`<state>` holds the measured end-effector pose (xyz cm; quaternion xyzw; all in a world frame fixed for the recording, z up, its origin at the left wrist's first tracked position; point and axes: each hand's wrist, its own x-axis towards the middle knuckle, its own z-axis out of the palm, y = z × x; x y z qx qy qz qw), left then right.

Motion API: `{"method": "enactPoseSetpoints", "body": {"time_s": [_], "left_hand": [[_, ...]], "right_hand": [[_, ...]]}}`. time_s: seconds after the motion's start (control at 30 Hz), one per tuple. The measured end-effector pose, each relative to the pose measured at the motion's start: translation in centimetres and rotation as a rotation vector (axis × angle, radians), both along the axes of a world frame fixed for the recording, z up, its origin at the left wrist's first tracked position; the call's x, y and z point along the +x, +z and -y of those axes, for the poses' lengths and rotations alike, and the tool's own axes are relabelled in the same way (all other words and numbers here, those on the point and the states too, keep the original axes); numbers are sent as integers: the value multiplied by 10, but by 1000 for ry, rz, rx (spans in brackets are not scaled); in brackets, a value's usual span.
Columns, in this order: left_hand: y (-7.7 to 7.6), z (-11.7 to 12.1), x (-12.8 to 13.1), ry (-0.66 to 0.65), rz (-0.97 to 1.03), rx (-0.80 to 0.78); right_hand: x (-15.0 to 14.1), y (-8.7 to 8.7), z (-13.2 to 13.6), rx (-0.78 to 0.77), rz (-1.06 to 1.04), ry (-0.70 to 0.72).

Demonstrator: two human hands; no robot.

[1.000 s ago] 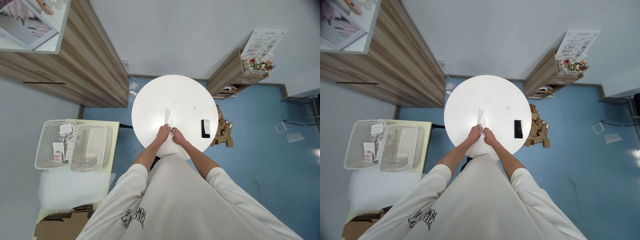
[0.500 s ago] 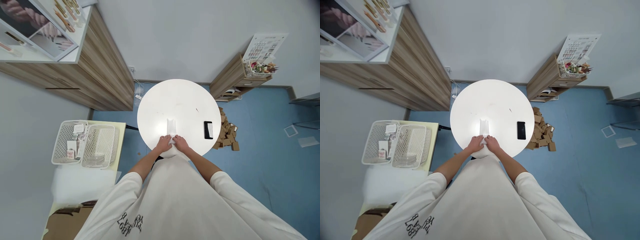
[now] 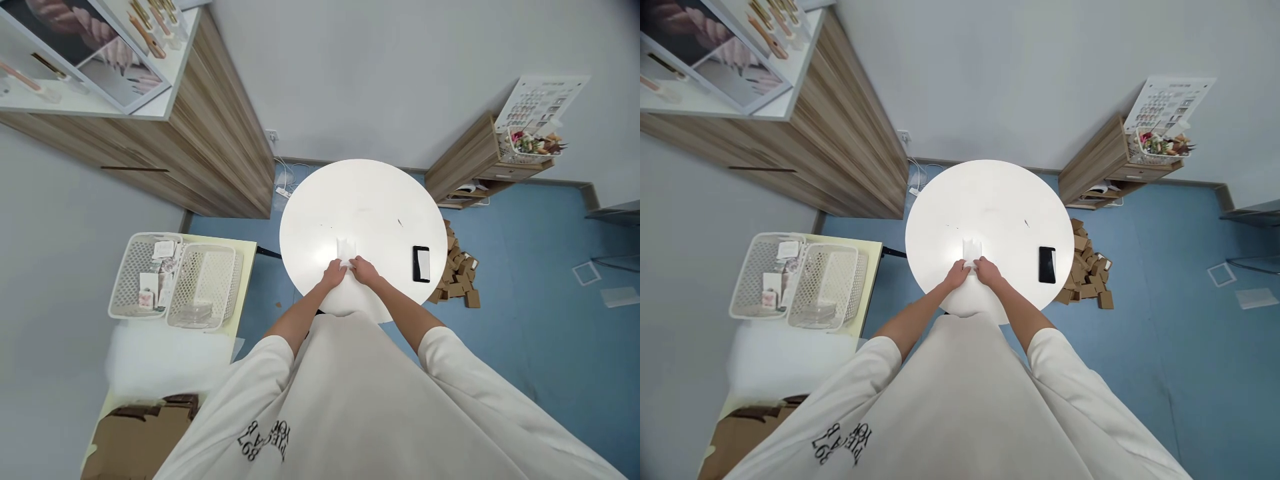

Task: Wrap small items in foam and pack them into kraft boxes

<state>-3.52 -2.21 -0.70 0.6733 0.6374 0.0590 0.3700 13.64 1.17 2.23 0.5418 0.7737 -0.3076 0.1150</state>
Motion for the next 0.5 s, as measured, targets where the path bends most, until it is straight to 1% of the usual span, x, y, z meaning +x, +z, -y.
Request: {"method": "enactPoseSetpoints", "body": {"time_s": [0.07,0.1,0.13,0.17,0.2,0.33,0.43,0.5], "left_hand": [[-1,5,3,162,64,-24],[-1,9,4,218,75,-23],[-1,13,5,234,65,-1],[-1,17,5,213,47,25],[0,21,5,163,25,47],[2,31,2,-110,-83,96],[1,31,-2,-249,-160,109],[0,28,-4,-309,-192,94]], "right_hand": [[-3,-7,-9,-16,4,-34],[-5,-11,-13,-24,2,-51],[-7,-14,-16,-31,-1,-69],[-8,-17,-19,-36,-3,-88],[-9,-20,-22,-38,-4,-109],[-12,-26,-25,-21,-8,-204],[-14,-26,-19,34,-18,-241],[-16,-26,-12,80,-26,-240]]}}
